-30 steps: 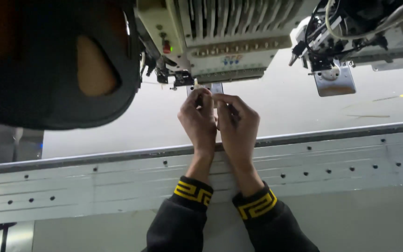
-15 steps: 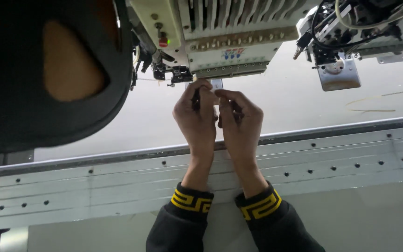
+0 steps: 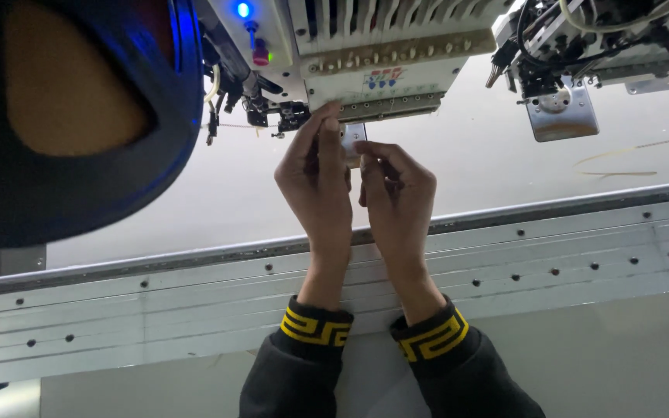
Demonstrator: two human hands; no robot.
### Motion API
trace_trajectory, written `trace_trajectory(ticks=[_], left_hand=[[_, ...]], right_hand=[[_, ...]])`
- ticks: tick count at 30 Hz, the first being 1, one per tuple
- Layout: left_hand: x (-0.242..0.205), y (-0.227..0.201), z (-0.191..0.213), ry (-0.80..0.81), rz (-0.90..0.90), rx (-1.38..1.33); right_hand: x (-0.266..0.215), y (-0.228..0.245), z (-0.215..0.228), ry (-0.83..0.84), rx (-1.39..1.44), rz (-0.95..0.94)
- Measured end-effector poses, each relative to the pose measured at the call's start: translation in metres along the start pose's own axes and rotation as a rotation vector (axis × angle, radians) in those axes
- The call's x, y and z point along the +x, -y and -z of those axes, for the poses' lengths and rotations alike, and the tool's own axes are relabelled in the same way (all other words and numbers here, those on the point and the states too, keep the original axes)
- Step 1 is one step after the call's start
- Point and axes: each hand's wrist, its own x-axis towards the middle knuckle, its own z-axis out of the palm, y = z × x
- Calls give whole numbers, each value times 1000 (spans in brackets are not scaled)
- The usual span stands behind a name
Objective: Threading a strip of sequins through the guides of an industrial embroidery machine
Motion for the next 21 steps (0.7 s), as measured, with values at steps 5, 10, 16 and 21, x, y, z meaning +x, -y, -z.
trace_trajectory(ticks=[5, 10, 16, 21], left_hand=[[-12, 5, -3, -21, -35, 40], [-15, 33, -6, 49, -25, 211], [-14, 48, -14, 98, 183, 48], [-26, 58, -28, 40, 534, -210]], right_hand=[[-1, 7, 1, -67, 18, -10], [3, 2, 4, -125, 72, -62], [6, -8, 7, -173, 79, -55], [13, -12, 21, -194, 37, -6]])
